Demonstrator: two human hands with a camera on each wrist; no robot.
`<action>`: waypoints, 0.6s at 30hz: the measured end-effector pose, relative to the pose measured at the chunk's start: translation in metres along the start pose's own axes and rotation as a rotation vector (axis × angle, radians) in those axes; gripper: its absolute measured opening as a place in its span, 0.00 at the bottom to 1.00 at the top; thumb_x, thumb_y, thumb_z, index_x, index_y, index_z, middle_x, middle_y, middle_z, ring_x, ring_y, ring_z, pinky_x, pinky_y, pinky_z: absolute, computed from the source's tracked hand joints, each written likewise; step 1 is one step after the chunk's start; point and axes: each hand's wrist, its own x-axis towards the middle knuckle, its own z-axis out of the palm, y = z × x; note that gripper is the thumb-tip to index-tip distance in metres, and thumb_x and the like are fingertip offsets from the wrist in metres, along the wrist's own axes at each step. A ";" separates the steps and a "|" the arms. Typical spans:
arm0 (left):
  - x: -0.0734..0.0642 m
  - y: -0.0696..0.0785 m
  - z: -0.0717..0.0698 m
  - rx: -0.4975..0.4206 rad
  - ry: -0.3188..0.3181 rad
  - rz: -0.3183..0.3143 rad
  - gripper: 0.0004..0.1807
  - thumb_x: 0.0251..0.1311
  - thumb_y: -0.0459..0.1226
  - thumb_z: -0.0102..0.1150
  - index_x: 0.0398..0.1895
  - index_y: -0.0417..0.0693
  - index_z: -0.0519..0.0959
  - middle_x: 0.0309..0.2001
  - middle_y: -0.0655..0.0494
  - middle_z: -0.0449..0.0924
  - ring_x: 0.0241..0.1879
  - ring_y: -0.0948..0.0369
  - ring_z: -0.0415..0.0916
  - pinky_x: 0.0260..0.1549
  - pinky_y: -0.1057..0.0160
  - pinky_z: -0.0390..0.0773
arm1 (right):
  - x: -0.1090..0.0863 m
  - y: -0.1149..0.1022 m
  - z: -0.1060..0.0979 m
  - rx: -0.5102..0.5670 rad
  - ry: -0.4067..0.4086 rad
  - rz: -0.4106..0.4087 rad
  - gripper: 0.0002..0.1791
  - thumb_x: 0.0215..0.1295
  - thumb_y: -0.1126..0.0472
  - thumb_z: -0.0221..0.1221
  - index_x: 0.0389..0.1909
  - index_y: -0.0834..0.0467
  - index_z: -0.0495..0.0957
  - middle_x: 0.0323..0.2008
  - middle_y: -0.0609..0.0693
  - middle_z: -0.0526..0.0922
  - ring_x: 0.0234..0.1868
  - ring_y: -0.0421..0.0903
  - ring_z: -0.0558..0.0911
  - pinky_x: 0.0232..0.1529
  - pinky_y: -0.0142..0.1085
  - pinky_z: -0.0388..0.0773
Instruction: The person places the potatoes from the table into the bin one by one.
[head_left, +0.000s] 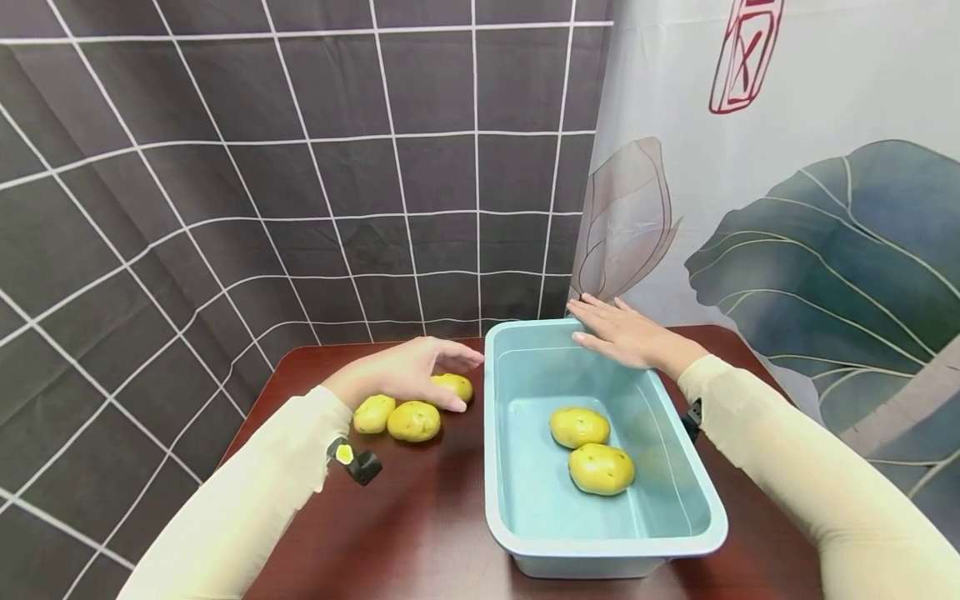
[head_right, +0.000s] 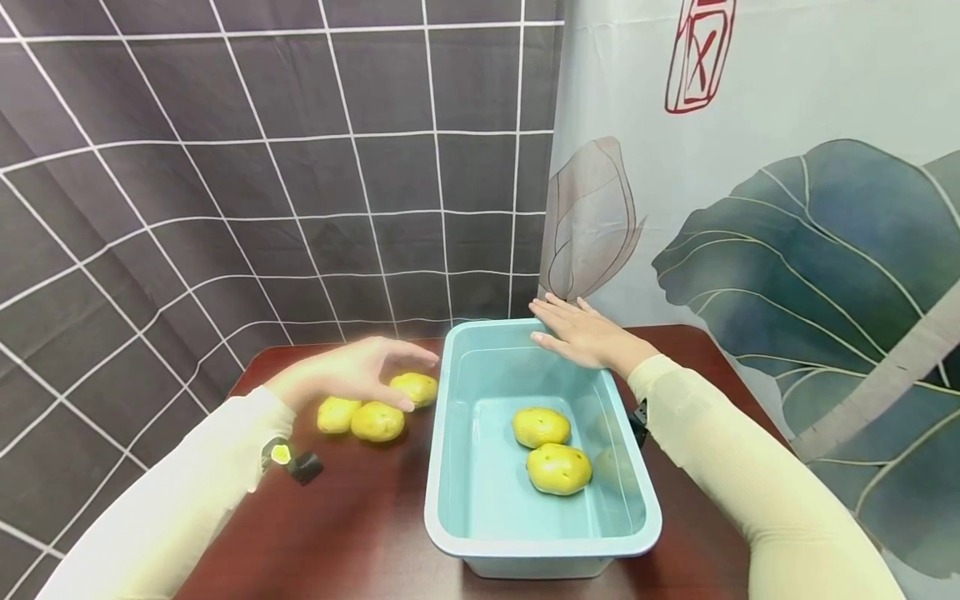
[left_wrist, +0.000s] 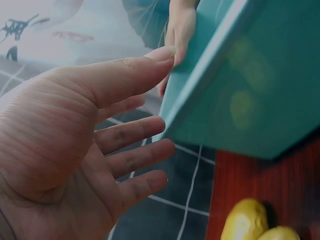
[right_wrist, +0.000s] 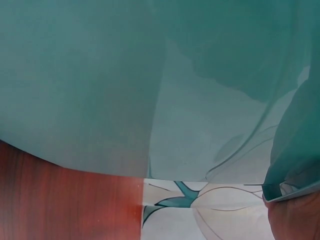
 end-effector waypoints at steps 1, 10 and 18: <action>-0.003 -0.003 0.000 0.017 0.004 -0.010 0.38 0.51 0.45 0.72 0.66 0.48 0.70 0.60 0.59 0.74 0.61 0.62 0.70 0.61 0.58 0.67 | 0.000 0.000 0.000 0.001 -0.001 -0.002 0.40 0.71 0.34 0.37 0.76 0.50 0.47 0.75 0.48 0.49 0.76 0.51 0.43 0.69 0.59 0.37; -0.022 -0.033 0.001 0.082 0.050 -0.040 0.38 0.50 0.49 0.72 0.65 0.47 0.71 0.61 0.55 0.74 0.60 0.57 0.71 0.55 0.56 0.73 | 0.001 -0.002 -0.001 0.011 -0.004 0.006 0.39 0.71 0.34 0.37 0.76 0.49 0.47 0.75 0.48 0.50 0.76 0.49 0.42 0.69 0.59 0.36; -0.033 -0.072 0.009 0.183 0.120 -0.081 0.40 0.48 0.51 0.72 0.63 0.42 0.72 0.59 0.50 0.76 0.58 0.53 0.72 0.56 0.48 0.71 | 0.000 -0.001 0.000 0.009 -0.018 0.000 0.40 0.71 0.33 0.37 0.76 0.51 0.47 0.75 0.49 0.49 0.76 0.51 0.43 0.69 0.60 0.38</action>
